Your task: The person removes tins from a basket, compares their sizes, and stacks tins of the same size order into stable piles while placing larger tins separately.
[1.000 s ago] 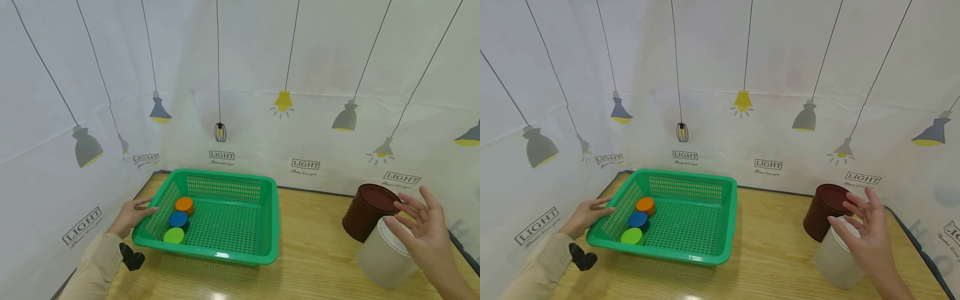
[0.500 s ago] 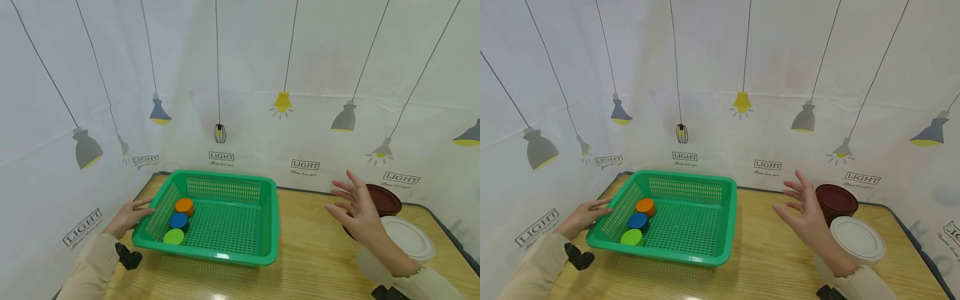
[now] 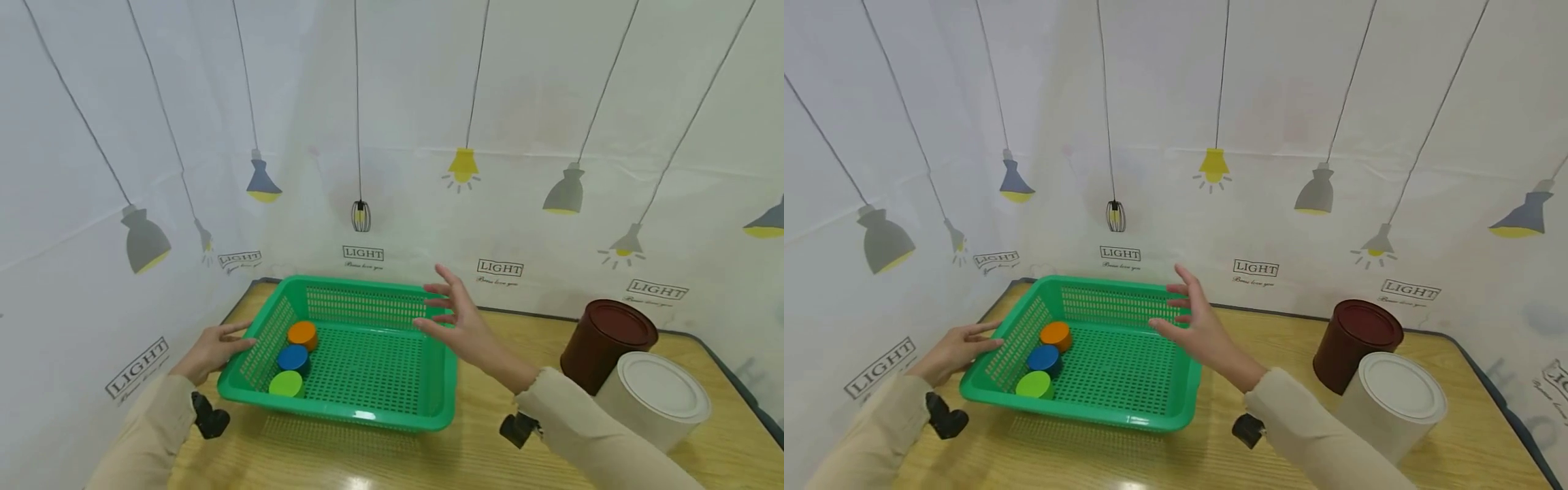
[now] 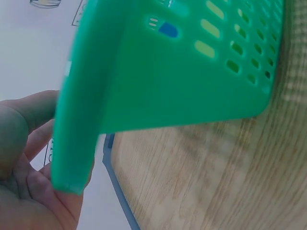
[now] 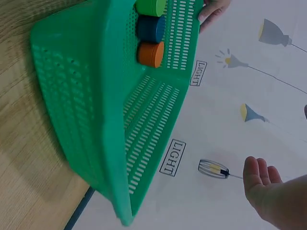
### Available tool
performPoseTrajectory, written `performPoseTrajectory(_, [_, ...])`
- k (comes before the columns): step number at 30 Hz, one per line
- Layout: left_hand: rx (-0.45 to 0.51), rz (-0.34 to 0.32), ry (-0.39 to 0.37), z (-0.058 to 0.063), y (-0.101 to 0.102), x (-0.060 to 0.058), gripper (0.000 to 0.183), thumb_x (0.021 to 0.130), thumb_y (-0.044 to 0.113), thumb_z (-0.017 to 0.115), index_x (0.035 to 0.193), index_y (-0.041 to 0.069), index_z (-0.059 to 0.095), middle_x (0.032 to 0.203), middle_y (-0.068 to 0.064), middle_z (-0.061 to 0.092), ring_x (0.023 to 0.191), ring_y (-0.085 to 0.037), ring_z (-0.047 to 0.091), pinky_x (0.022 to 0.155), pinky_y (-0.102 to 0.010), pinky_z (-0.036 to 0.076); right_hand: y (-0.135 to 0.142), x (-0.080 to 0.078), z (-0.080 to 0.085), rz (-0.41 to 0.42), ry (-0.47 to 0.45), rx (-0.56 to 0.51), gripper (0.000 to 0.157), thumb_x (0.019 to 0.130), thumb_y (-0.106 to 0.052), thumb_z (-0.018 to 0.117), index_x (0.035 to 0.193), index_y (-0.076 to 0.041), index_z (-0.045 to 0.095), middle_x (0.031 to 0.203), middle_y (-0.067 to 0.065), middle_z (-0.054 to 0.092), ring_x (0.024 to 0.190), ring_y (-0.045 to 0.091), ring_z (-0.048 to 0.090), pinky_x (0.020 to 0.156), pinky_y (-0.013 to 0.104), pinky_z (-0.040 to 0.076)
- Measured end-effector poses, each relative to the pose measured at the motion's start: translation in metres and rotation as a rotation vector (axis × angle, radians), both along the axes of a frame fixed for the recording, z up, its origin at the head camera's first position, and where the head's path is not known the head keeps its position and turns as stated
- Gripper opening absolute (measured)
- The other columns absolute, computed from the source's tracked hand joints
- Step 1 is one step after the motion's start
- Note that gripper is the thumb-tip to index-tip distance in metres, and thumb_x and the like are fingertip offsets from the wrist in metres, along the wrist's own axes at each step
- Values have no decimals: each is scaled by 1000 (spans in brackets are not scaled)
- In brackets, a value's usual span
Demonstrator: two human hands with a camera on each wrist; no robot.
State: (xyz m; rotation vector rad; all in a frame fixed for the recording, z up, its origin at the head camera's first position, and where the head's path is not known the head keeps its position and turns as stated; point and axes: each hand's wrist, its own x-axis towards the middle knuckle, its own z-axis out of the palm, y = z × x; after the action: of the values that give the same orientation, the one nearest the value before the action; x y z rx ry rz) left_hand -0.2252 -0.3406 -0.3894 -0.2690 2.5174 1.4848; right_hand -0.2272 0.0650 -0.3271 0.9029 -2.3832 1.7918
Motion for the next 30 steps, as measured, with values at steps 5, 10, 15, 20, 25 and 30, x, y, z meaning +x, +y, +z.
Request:
performPoseTrajectory(5, [-17, -11, 12, 1, 0, -2, 63, 87, 23, 58, 138, 2, 27, 128, -37, 32, 83, -22, 62, 67, -36, 52, -41, -2, 11, 81, -38, 35, 78, 83, -8, 61, 142, -12, 11, 132, 20, 35, 114, 33, 42, 90, 48, 38])
performPoseTrajectory(10, [-29, -10, 15, 1, -1, -1, 63, 87, 25, 57, 138, 3, 27, 128, -37, 32, 83, -22, 62, 67, -36, 52, -71, -7, 20, 166, -57, 106, 75, 84, -9, 60, 142, -11, 13, 135, 18, 33, 116, 32, 39, 92, 46, 37])
performPoseTrajectory(15, [-40, -16, 24, 0, -1, 1, 63, 87, 25, 57, 138, 2, 28, 127, -37, 33, 83, -23, 62, 66, -36, 52, -94, -33, -5, 218, -53, 178, 72, 83, -15, 63, 141, -18, 20, 135, 7, 35, 118, 24, 39, 92, 42, 37])
performPoseTrajectory(20, [-50, -16, 34, -1, -2, 1, 63, 87, 25, 57, 138, 2, 28, 126, -37, 34, 82, -23, 62, 65, -36, 52, -113, -50, -31, 270, -97, 180, 66, 83, -19, 64, 139, -20, 28, 135, 3, 38, 120, 25, 37, 94, 46, 34])
performPoseTrajectory(25, [-50, -22, 32, 0, -2, 2, 63, 87, 25, 57, 138, 2, 28, 127, -38, 32, 83, -23, 61, 66, -36, 52, -126, -55, -44, 291, -145, 198, 62, 82, -21, 64, 136, -19, 33, 134, 1, 40, 119, 19, 40, 96, 38, 35])
performPoseTrajectory(30, [-64, -25, 36, 1, 0, 2, 63, 87, 26, 58, 137, 1, 29, 126, -38, 33, 82, -22, 61, 67, -35, 52, -133, -58, -52, 283, -162, 200, 61, 82, -18, 64, 135, -16, 35, 133, 2, 40, 118, 19, 41, 97, 34, 34])
